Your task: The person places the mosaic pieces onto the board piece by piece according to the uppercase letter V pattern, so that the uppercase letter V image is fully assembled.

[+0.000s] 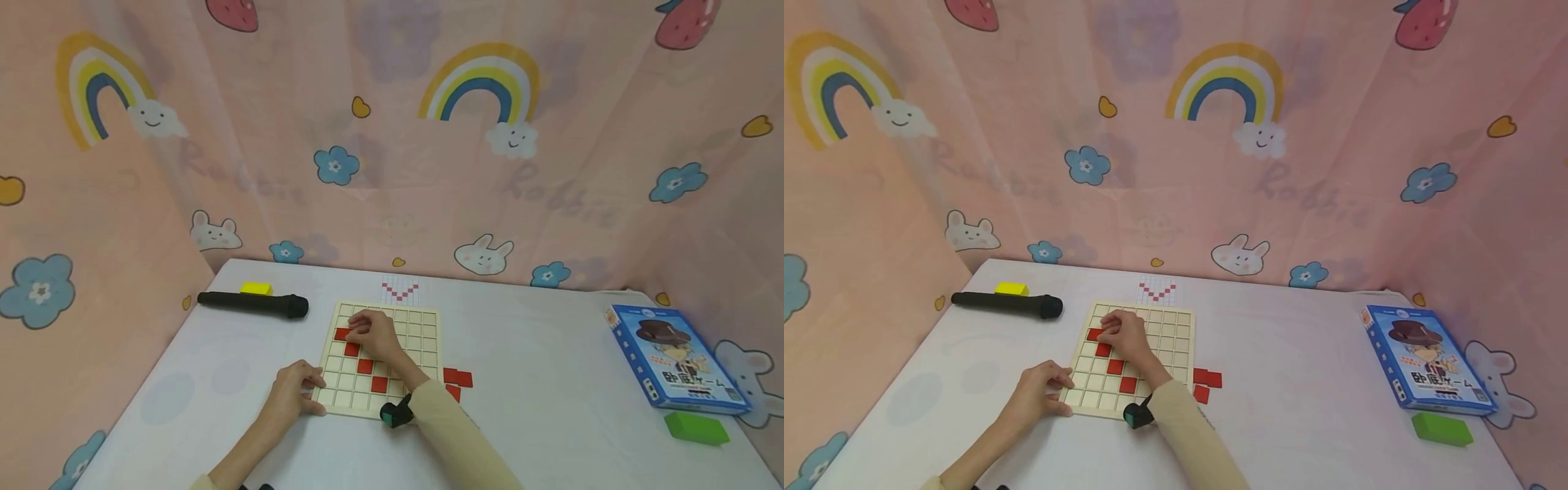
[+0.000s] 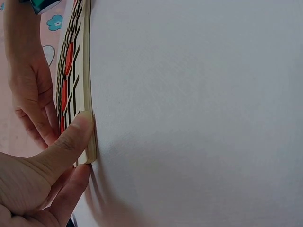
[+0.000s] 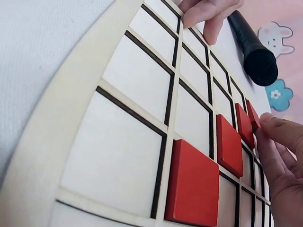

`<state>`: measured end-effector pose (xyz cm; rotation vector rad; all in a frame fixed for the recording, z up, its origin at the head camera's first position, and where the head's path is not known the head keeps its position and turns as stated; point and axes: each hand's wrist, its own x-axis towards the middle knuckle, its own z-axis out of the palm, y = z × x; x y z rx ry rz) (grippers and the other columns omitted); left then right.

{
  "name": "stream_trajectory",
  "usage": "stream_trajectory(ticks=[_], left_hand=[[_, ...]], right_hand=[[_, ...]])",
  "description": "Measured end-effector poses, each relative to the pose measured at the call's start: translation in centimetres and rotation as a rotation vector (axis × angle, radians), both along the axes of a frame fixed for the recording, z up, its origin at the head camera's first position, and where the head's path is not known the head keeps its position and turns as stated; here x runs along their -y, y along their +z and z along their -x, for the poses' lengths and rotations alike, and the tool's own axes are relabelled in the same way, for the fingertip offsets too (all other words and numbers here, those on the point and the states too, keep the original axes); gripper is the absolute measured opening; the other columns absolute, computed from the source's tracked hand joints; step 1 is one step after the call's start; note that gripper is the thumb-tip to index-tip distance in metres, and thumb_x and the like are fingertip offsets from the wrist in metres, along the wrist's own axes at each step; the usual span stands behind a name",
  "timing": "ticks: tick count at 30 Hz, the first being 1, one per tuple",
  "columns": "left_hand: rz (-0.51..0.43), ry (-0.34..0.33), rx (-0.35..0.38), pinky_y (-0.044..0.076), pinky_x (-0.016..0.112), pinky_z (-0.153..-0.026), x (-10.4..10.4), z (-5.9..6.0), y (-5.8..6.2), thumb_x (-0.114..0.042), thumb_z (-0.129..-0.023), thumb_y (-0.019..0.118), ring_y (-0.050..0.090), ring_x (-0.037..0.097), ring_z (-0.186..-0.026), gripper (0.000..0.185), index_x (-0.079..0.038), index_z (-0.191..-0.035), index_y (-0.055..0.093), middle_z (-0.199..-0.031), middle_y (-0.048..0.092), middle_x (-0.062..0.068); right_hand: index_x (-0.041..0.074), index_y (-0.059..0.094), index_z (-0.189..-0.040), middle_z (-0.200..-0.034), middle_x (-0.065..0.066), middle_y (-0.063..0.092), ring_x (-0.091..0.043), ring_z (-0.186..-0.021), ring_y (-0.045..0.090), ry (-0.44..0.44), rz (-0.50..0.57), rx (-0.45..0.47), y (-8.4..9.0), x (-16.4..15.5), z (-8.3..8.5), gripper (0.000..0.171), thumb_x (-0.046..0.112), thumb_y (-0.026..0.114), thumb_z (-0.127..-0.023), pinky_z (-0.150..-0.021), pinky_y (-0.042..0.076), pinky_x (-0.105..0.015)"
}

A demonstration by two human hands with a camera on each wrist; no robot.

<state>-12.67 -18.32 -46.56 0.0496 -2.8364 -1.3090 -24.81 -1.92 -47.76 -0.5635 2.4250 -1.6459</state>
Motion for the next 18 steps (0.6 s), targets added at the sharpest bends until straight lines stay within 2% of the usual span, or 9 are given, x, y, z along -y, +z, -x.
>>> stream_trajectory(ticks=[10, 15, 18], left_hand=[[0.006, -0.004, -0.009, 0.053, 0.021, -0.060, -0.02, -0.03, -0.17, 0.006, -0.044, 0.089, 0.061, 0.019, -0.079, 0.039, -0.001, -0.076, 0.068, -0.096, 0.067, 0.009], [0.008, -0.002, -0.016, 0.053, 0.021, -0.060, -0.04, 0.03, -0.28, 0.007, -0.043, 0.089, 0.062, 0.019, -0.078, 0.039, -0.001, -0.075, 0.068, -0.096, 0.067, 0.009], [0.008, 0.004, -0.012, 0.053, 0.021, -0.060, -0.03, 0.08, -0.31, 0.007, -0.043, 0.089, 0.062, 0.019, -0.079, 0.039, -0.001, -0.075, 0.068, -0.097, 0.067, 0.009]], right_hand=[[-0.006, 0.066, -0.100, -0.096, -0.017, 0.069, -0.028, -0.087, 0.068, 0.009, 0.038, 0.033, -0.16, 0.01, -0.15, 0.019, -0.001, 0.072, -0.083, -0.074, 0.055, -0.025], [-0.007, 0.065, -0.102, -0.098, -0.018, 0.068, -0.029, -0.089, 0.068, 0.040, 0.046, 0.030, -0.22, 0.00, 0.01, 0.019, -0.001, 0.070, -0.084, -0.075, 0.055, -0.025], [-0.010, 0.063, -0.104, -0.100, -0.022, 0.067, -0.032, -0.092, 0.067, 0.065, 0.073, 0.039, 0.40, -0.34, -0.23, 0.020, -0.004, 0.068, -0.085, -0.077, 0.055, -0.027]])
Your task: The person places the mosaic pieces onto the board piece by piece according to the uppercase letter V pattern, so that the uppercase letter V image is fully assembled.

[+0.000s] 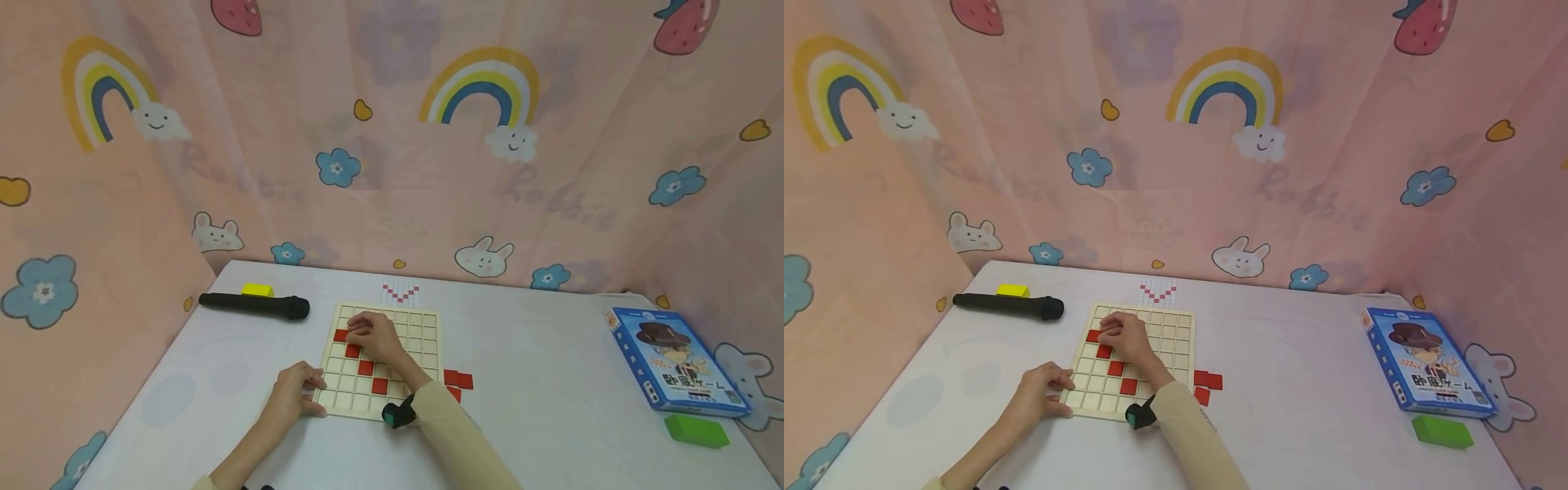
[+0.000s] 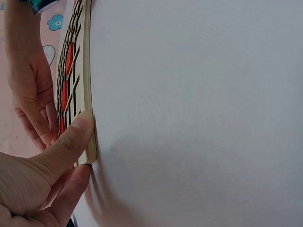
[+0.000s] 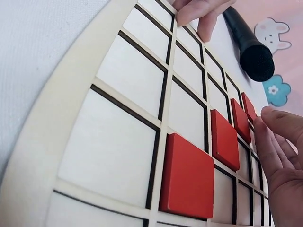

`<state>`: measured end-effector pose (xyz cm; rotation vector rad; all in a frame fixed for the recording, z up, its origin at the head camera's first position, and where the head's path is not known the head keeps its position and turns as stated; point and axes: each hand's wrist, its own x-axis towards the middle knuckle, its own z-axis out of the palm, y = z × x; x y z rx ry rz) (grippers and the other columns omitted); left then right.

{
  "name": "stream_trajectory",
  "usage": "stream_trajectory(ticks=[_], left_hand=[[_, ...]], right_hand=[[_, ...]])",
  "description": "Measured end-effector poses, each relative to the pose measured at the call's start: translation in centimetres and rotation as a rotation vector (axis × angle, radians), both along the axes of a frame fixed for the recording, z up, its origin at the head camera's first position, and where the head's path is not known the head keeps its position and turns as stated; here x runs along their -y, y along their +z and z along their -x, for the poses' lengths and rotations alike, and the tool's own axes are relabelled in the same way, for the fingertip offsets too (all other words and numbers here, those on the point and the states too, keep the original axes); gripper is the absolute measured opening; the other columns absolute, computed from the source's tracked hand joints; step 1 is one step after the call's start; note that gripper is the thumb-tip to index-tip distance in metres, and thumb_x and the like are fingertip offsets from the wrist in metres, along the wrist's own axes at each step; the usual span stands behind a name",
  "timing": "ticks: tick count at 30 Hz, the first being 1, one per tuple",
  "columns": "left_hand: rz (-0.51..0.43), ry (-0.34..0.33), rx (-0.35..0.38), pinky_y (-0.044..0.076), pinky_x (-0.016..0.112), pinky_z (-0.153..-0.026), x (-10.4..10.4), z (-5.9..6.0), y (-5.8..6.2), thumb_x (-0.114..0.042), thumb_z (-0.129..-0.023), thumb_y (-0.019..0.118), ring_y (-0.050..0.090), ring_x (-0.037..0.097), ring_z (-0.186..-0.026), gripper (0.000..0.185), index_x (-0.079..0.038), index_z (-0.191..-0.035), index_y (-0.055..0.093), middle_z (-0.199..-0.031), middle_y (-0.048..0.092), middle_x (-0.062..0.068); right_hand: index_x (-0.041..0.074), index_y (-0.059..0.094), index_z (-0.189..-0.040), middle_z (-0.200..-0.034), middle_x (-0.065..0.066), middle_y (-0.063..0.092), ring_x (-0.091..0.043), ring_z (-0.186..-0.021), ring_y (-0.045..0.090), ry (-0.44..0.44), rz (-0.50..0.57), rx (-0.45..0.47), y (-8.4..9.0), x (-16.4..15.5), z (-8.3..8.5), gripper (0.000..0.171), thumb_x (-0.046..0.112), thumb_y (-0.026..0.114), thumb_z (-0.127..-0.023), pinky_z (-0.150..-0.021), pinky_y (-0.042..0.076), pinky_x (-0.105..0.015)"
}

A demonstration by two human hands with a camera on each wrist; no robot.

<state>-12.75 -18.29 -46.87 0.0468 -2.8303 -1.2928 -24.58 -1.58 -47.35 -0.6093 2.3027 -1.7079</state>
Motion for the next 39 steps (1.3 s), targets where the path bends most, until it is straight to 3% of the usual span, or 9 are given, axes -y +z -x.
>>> stream_trajectory(ticks=[2, 6, 9, 14, 28, 39], left_hand=[[-0.003, 0.001, 0.004, 0.053, 0.021, -0.060, 0.0, 0.0, 0.0, 0.007, -0.043, 0.089, 0.061, 0.018, -0.079, 0.039, -0.002, -0.075, 0.068, -0.097, 0.067, 0.009], [-0.001, -0.005, 0.013, 0.054, 0.026, -0.065, 0.0, 0.0, 0.0, 0.006, -0.044, 0.089, 0.061, 0.018, -0.079, 0.040, -0.001, -0.077, 0.068, -0.098, 0.067, 0.010], [0.005, -0.011, 0.013, 0.054, 0.027, -0.067, 0.1, -0.1, 0.0, 0.005, -0.045, 0.089, 0.061, 0.018, -0.079, 0.040, -0.001, -0.078, 0.068, -0.098, 0.066, 0.011], [0.015, -0.014, 0.007, 0.053, 0.025, -0.066, 0.1, -0.1, 0.0, 0.005, -0.045, 0.089, 0.062, 0.019, -0.080, 0.039, -0.001, -0.077, 0.068, -0.096, 0.066, 0.009], [0.027, -0.011, -0.002, 0.053, 0.024, -0.065, 0.0, -0.2, 0.0, 0.004, -0.045, 0.089, 0.063, 0.021, -0.082, 0.039, -0.002, -0.077, 0.068, -0.096, 0.066, 0.008], [0.025, -0.025, -0.016, 0.054, 0.026, -0.067, 0.1, -0.2, -0.1, 0.004, -0.046, 0.089, 0.063, 0.020, -0.081, 0.039, -0.002, -0.078, 0.068, -0.097, 0.066, 0.009]], right_hand=[[-0.012, 0.062, -0.106, -0.103, -0.026, 0.065, -0.037, -0.095, 0.065, 0.015, 0.020, 0.010, 1.0, -0.6, -0.5, 0.022, -0.006, 0.066, -0.085, -0.079, 0.056, -0.030], [-0.013, 0.060, -0.109, -0.108, -0.030, 0.062, -0.041, -0.099, 0.063, 0.037, 0.058, 0.007, 1.4, -1.9, -0.6, 0.024, -0.007, 0.064, -0.087, -0.081, 0.055, -0.034], [-0.012, 0.060, -0.110, -0.110, -0.028, 0.063, -0.038, -0.099, 0.063, 0.053, 0.076, -0.022, 0.1, -3.1, -0.1, 0.025, -0.003, 0.065, -0.088, -0.080, 0.055, -0.030], [-0.011, 0.060, -0.113, -0.112, -0.027, 0.062, -0.036, -0.099, 0.063, 0.052, 0.088, -0.022, -0.1, -5.8, -0.4, 0.028, 0.000, 0.066, -0.088, -0.079, 0.054, -0.025], [0.001, 0.064, -0.116, -0.114, -0.013, 0.065, -0.023, -0.101, 0.064, -0.197, 0.032, 0.095, -0.3, -12.2, -0.9, 0.029, 0.007, 0.069, -0.087, -0.084, 0.053, -0.025], [0.003, 0.062, -0.118, -0.115, -0.012, 0.065, -0.026, -0.105, 0.062, -0.277, -0.130, 0.016, -0.1, -17.8, -1.9, 0.030, 0.008, 0.068, -0.089, -0.088, 0.052, -0.027]])
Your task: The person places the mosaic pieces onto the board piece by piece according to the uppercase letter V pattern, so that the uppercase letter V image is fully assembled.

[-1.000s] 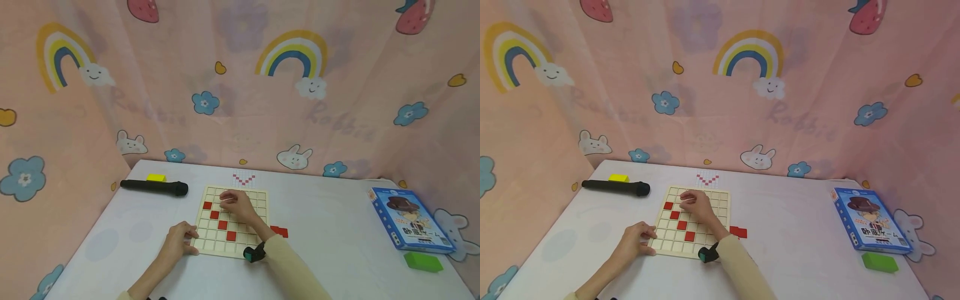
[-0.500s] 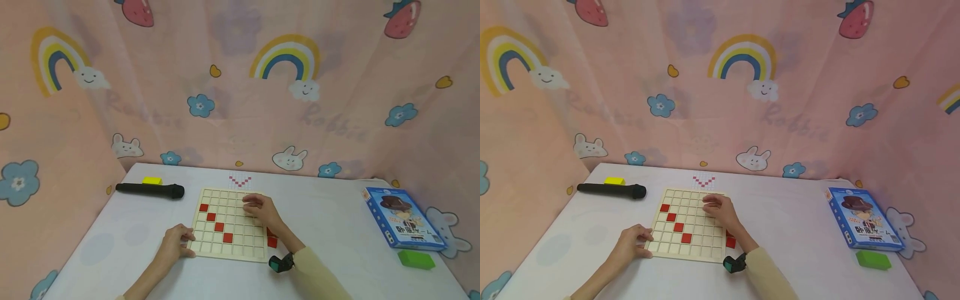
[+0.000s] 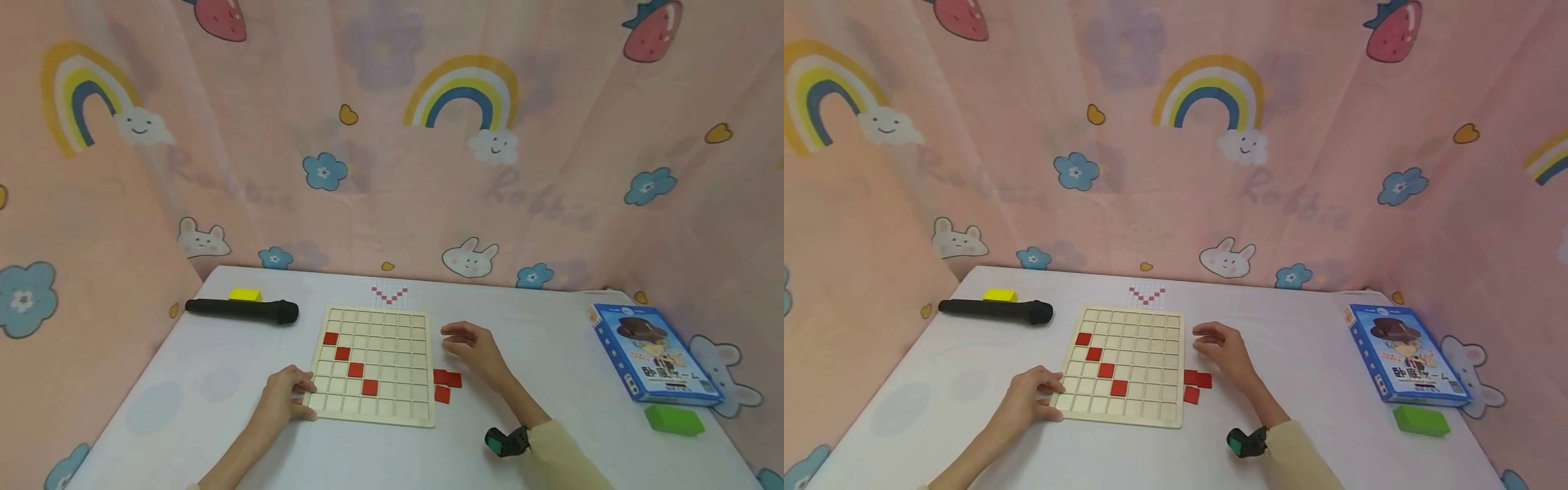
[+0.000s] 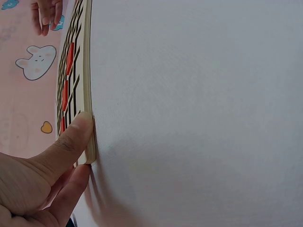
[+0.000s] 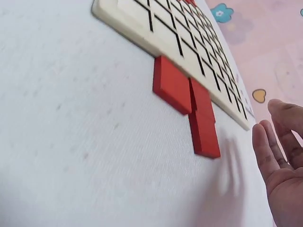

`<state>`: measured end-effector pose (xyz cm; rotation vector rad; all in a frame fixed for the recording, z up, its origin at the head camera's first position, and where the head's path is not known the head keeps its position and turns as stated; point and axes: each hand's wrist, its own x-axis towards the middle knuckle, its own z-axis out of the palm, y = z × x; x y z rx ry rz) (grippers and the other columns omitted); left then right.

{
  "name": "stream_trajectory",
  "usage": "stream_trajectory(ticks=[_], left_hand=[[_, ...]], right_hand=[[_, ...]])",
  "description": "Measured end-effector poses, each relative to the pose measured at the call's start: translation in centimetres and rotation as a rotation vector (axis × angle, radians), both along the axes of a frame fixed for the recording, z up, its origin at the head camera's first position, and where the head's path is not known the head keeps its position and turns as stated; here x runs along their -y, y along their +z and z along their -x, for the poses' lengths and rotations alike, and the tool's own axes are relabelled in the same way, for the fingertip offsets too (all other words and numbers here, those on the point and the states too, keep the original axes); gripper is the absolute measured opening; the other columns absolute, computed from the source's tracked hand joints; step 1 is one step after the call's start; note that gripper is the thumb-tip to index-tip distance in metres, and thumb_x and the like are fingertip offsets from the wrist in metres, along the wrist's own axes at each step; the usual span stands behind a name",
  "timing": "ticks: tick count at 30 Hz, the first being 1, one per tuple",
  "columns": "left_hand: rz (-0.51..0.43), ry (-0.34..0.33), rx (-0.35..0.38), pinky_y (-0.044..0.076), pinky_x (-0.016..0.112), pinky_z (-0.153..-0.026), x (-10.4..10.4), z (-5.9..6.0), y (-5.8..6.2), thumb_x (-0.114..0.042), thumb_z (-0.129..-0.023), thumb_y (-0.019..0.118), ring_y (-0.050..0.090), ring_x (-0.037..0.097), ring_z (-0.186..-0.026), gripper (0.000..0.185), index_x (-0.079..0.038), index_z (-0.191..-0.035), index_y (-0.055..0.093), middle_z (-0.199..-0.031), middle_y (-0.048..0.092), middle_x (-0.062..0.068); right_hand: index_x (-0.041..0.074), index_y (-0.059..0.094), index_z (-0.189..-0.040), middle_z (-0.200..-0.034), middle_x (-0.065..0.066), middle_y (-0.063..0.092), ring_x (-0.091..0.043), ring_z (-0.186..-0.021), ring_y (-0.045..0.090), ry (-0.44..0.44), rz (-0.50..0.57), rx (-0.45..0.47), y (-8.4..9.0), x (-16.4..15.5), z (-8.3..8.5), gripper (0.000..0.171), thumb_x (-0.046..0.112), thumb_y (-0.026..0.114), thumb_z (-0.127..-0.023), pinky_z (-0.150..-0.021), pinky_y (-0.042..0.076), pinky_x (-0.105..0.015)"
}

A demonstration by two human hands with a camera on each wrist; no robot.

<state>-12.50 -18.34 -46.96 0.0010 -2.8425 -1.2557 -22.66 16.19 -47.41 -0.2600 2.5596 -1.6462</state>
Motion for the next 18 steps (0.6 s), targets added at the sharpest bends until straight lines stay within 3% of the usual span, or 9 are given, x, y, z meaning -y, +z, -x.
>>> stream_trajectory(ticks=[6, 13, 18], left_hand=[[-0.004, 0.007, 0.009, 0.055, 0.026, -0.067, 0.0, -0.1, 0.0, 0.005, -0.046, 0.089, 0.063, 0.021, -0.082, 0.039, -0.002, -0.077, 0.067, -0.097, 0.066, 0.009], [-0.020, 0.012, 0.021, 0.055, 0.028, -0.068, 0.0, -0.1, 0.3, 0.004, -0.047, 0.089, 0.064, 0.024, -0.084, 0.039, -0.002, -0.078, 0.067, -0.096, 0.066, 0.008], [-0.022, 0.018, 0.033, 0.054, 0.028, -0.069, 0.0, -0.1, 0.4, 0.004, -0.047, 0.089, 0.064, 0.023, -0.084, 0.038, -0.002, -0.078, 0.067, -0.096, 0.066, 0.008]], right_hand=[[0.002, 0.064, -0.112, -0.108, -0.012, 0.067, -0.024, -0.095, 0.063, 0.091, -0.099, -0.066, -0.8, -2.4, -1.1, 0.027, 0.007, 0.070, -0.086, -0.084, 0.053, -0.026], [0.001, 0.064, -0.112, -0.104, -0.010, 0.067, -0.022, -0.091, 0.061, 0.187, -0.157, -0.026, -1.3, -3.9, -2.5, 0.036, 0.010, 0.078, -0.079, -0.077, 0.054, -0.021], [0.000, 0.064, -0.111, -0.102, -0.010, 0.067, -0.020, -0.088, 0.062, 0.199, -0.171, -0.031, -1.6, -4.2, -3.0, 0.036, 0.010, 0.078, -0.079, -0.077, 0.054, -0.021]])
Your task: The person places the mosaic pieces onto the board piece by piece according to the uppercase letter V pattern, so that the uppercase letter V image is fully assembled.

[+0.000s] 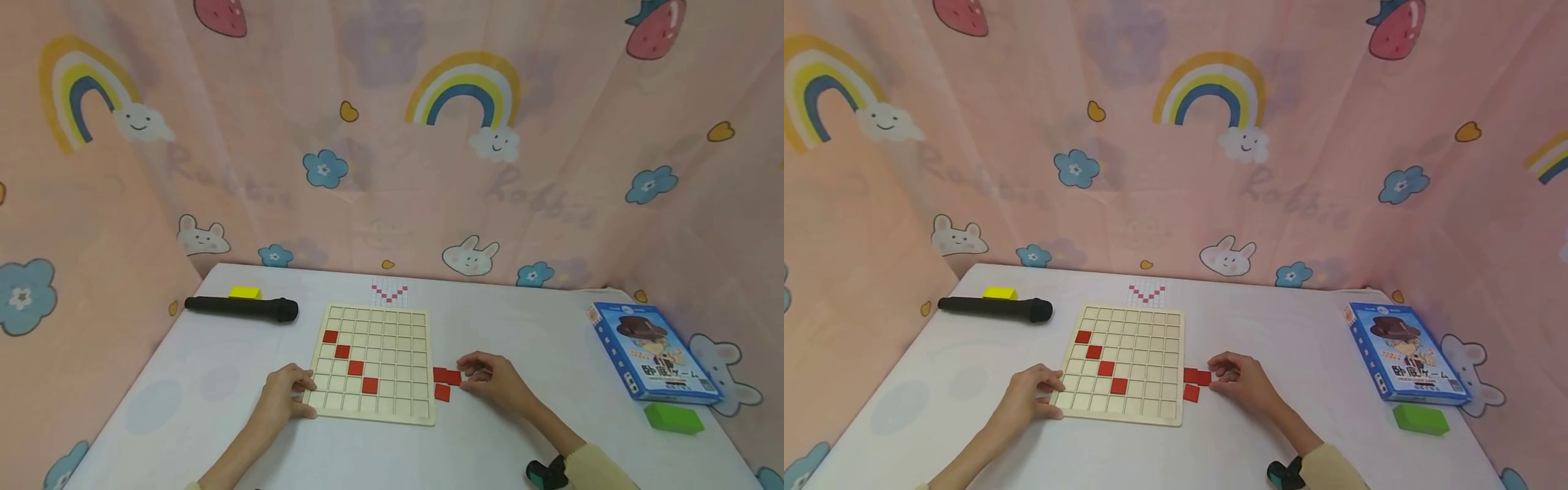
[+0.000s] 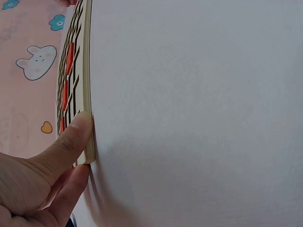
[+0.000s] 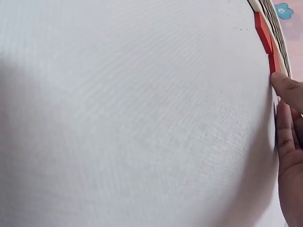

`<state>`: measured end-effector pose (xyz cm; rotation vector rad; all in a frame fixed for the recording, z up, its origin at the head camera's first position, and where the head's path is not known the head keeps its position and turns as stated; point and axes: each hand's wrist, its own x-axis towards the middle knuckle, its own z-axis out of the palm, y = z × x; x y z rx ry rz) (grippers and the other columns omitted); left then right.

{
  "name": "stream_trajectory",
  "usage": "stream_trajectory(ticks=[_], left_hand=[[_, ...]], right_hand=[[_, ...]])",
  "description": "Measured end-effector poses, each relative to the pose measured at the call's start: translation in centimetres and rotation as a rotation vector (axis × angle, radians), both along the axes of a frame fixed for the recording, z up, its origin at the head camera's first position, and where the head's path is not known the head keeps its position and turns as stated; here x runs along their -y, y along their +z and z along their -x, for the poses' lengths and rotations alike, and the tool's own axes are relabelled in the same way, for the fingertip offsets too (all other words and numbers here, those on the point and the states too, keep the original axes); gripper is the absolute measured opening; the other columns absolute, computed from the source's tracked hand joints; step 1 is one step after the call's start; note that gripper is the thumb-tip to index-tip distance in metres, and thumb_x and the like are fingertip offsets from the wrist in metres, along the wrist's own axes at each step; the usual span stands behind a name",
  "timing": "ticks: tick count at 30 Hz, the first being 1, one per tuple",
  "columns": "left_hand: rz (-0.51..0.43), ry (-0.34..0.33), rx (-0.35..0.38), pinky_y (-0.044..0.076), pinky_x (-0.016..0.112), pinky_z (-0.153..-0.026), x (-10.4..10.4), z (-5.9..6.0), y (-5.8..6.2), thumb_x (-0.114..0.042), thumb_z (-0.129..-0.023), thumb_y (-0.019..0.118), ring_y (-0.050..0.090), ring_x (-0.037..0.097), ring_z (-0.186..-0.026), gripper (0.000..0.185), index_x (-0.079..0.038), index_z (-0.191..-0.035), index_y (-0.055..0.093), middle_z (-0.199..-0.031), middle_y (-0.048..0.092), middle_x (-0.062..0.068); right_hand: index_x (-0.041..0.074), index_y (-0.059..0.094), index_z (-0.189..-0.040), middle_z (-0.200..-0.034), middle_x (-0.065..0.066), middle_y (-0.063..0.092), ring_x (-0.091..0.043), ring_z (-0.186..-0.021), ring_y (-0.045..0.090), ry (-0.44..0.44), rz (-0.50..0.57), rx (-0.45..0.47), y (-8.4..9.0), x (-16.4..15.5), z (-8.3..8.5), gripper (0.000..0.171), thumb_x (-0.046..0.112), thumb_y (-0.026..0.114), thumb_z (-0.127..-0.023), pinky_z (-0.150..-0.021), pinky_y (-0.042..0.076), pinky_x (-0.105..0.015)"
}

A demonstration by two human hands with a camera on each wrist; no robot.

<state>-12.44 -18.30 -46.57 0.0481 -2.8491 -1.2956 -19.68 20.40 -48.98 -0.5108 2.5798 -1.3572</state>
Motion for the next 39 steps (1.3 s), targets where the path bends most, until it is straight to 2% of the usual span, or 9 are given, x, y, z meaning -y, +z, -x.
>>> stream_trajectory(ticks=[6, 12, 22, 32, 39], left_hand=[[0.002, 0.000, -0.007, 0.054, 0.026, -0.067, 0.0, 0.1, -0.1, 0.004, -0.046, 0.089, 0.063, 0.021, -0.082, 0.039, -0.002, -0.078, 0.068, -0.096, 0.066, 0.007], [0.001, -0.008, -0.009, 0.054, 0.026, -0.067, 0.1, 0.2, -0.3, 0.004, -0.046, 0.089, 0.063, 0.021, -0.082, 0.039, -0.001, -0.078, 0.068, -0.096, 0.066, 0.008], [0.002, -0.008, -0.007, 0.055, 0.027, -0.067, 0.1, 0.2, -0.2, 0.004, -0.046, 0.089, 0.063, 0.022, -0.082, 0.038, -0.002, -0.077, 0.068, -0.095, 0.066, 0.007], [-0.001, 0.005, 0.012, 0.054, 0.027, -0.068, 0.1, 0.2, -0.1, 0.005, -0.046, 0.089, 0.063, 0.021, -0.083, 0.039, -0.001, -0.079, 0.069, -0.098, 0.066, 0.008], [-0.011, 0.005, 0.008, 0.055, 0.027, -0.067, 0.0, 0.1, 0.1, 0.004, -0.046, 0.089, 0.063, 0.022, -0.082, 0.039, 0.000, -0.079, 0.069, -0.097, 0.066, 0.009]], right_hand=[[0.003, 0.066, -0.108, -0.100, -0.007, 0.068, -0.017, -0.085, 0.062, -0.002, -0.013, -0.022, -0.4, -0.1, 0.2, 0.031, 0.011, 0.077, -0.080, -0.076, 0.054, -0.019], [0.001, 0.066, -0.109, -0.101, -0.010, 0.069, -0.017, -0.084, 0.063, -0.009, -0.003, -0.022, 0.1, -0.4, 0.1, 0.031, 0.010, 0.076, -0.081, -0.076, 0.053, -0.019], [0.002, 0.066, -0.113, -0.106, -0.012, 0.069, -0.017, -0.087, 0.067, -0.180, 0.066, 0.014, 0.3, -0.5, 0.1, 0.034, 0.007, 0.075, -0.081, -0.079, 0.053, -0.019], [0.001, 0.066, -0.114, -0.110, -0.014, 0.068, -0.024, -0.097, 0.066, -0.262, 0.087, 0.002, 1.1, 0.9, -0.5, 0.032, 0.003, 0.073, -0.083, -0.082, 0.052, -0.020], [-0.001, 0.066, -0.112, -0.107, -0.014, 0.068, -0.023, -0.092, 0.068, -0.244, 0.110, -0.005, 1.3, 2.2, -1.0, 0.032, 0.002, 0.074, -0.081, -0.081, 0.052, -0.018]])
